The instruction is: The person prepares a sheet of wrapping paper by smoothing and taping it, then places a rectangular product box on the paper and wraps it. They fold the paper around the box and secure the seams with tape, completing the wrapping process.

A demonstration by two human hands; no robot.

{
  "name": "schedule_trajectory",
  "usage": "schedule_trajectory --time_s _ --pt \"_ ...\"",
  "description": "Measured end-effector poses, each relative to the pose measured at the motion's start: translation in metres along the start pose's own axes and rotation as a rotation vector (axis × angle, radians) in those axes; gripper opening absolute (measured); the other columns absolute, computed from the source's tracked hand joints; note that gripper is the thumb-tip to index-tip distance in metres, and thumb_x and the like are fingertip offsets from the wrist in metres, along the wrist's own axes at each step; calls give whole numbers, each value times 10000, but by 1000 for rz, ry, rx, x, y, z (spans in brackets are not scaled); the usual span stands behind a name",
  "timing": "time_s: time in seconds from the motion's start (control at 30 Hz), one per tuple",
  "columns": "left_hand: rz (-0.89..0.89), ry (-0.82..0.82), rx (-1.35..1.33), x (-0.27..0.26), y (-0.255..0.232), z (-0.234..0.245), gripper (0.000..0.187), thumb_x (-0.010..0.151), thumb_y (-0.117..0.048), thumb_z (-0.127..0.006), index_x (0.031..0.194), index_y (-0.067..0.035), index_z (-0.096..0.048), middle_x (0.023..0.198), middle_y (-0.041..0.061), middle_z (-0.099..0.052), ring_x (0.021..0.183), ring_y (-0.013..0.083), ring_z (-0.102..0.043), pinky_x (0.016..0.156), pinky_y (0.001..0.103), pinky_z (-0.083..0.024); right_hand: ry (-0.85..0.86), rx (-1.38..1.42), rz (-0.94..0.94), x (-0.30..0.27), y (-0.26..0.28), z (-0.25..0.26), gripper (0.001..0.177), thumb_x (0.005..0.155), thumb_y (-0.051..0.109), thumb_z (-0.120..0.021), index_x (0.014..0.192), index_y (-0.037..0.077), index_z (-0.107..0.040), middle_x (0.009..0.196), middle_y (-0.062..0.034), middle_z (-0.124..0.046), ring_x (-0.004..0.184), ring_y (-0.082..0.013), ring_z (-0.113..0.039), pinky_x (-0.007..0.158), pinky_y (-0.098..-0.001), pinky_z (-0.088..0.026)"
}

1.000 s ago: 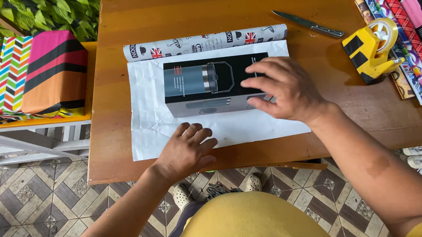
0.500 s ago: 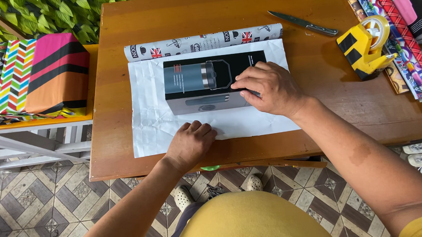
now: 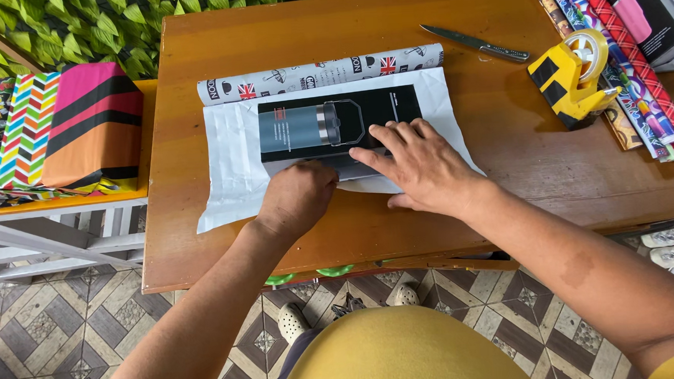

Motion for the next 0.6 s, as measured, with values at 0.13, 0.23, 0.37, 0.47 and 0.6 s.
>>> schedule_trajectory --time_s 0.13,0.23,0.37,0.47,0.6 --pt "30 -18 -63 0 -4 7 110 896 -172 -680 939 -109 -759 932 88 -729 873 296 -707 783 424 -574 -23 35 -45 -4 2 -4 373 744 336 -838 1051 153 -728 1484 -192 -425 1341 -375 -460 1100 -542 -376" --pt "18 77 44 -4 -10 12 200 882 -268 -714 1003 -113 -750 1026 83 -709 999 285 -671 895 429 -537 -89 79 -51 -5 1 -3 133 784 229 -792 815 101 -775 1493 -197 -449 1340 -372 -480 1105 -537 -389" --pt "-192 -74 344 -13 -31 25 259 800 -319 -753 963 -119 -760 1230 108 -651 1185 311 -558 1013 475 -425 -80 78 -51 -5 -6 -7 166 831 195 -756 709 82 -755 1483 -170 -496 1310 -348 -521 1074 -496 -422" --pt "-249 -283 445 -13 -33 36 110 776 -251 -730 837 -164 -756 1295 110 -649 1254 362 -537 1030 522 -404 -116 140 -26 -5 -12 -8 141 808 205 -774 751 77 -755 1462 -130 -536 1278 -310 -557 1043 -469 -444" --pt "-232 -215 355 -5 -17 36 81 909 -165 -700 866 -99 -722 1311 98 -647 1272 296 -579 1063 443 -471 -192 132 -7 -6 -17 -11 114 805 196 -781 761 93 -757 1432 -115 -581 1227 -291 -598 1017 -446 -469"
Point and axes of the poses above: each hand's wrist, its own x-axis towards the middle knuckle, its own z-axis out of the back of the hand, y = z × x, the point moved 4 cm from there along x, towards the middle knuckle
